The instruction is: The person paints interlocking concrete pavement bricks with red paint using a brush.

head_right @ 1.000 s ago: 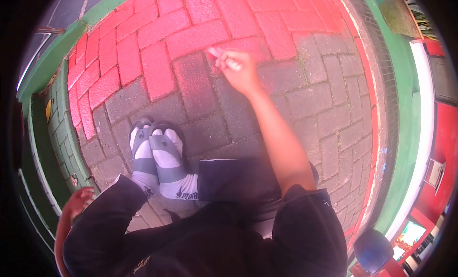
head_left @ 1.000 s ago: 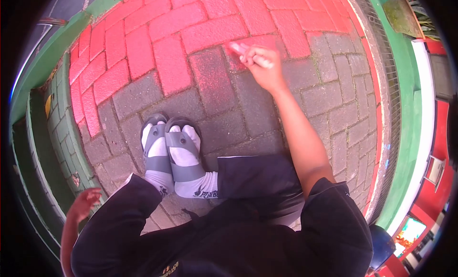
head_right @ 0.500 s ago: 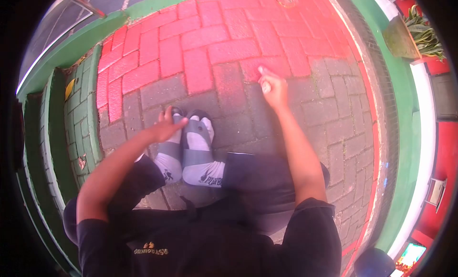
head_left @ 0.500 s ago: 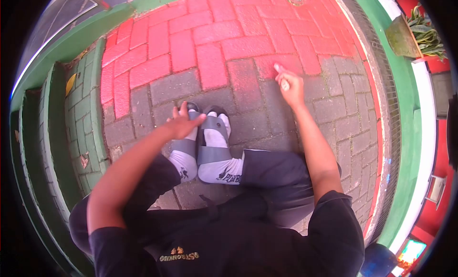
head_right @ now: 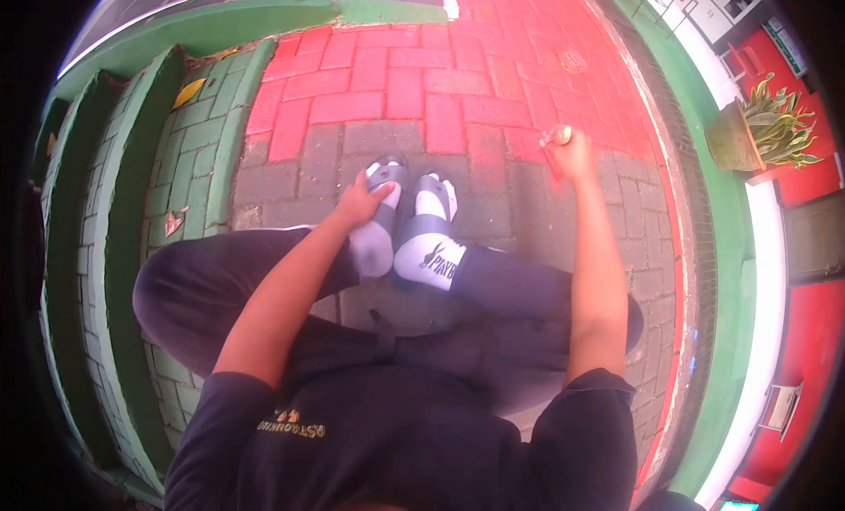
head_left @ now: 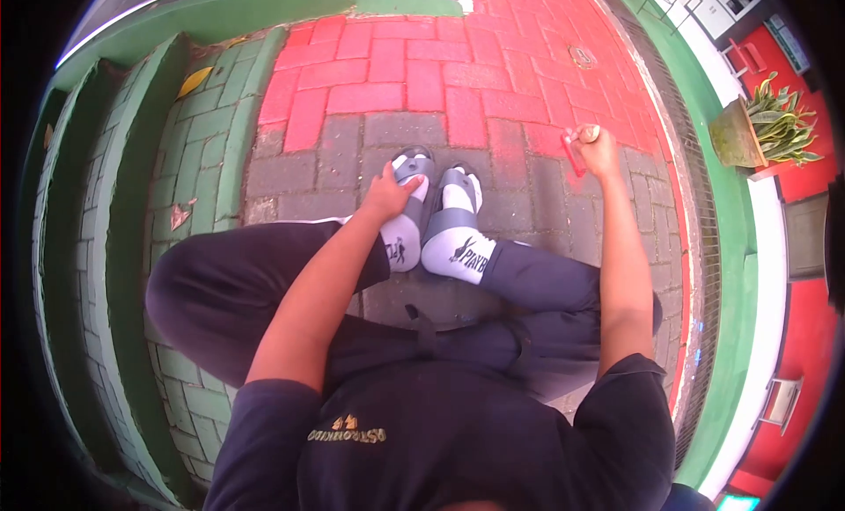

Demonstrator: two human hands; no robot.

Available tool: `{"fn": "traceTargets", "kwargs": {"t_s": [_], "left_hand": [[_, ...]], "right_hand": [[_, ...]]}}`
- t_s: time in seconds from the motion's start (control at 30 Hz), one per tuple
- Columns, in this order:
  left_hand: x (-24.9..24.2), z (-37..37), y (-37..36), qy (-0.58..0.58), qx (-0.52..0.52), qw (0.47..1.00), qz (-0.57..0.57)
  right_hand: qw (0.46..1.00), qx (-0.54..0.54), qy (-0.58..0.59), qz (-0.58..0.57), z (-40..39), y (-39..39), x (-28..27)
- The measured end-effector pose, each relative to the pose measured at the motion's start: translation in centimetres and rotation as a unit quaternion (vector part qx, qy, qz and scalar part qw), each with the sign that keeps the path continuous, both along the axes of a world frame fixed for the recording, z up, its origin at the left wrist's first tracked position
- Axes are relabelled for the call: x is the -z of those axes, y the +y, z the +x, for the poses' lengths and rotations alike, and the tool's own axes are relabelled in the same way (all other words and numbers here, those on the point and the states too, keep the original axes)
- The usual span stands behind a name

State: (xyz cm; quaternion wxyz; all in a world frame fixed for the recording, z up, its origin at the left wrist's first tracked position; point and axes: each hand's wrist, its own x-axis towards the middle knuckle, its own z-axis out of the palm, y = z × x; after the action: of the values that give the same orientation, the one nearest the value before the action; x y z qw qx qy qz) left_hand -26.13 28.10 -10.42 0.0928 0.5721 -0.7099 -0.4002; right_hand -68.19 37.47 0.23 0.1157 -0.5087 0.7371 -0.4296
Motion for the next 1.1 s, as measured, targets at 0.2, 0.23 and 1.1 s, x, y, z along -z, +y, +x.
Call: {"fn": "traceTargets", "kwargs": {"t_s": [0.2,0.23,1.1], "left_hand": [[-0.2,1.2,1.0,0.058,0.044,0.989,-0.13],[-2.7,1.2,2.2,0.016,0.093,0.987,-0.128],[-7.6,6.0,-17.6,0.023,0.028,0.99,-0.136]], "right_hand": [[0.984,-0.019,0.152,0.085,6.1,0.2,-8.7],[0.991,-0.022,0.117,0.064,6.3,-0.3,-9.3],[0.903,0.092,-0.417,0.042,16.7,-15.8,4.7]]}}
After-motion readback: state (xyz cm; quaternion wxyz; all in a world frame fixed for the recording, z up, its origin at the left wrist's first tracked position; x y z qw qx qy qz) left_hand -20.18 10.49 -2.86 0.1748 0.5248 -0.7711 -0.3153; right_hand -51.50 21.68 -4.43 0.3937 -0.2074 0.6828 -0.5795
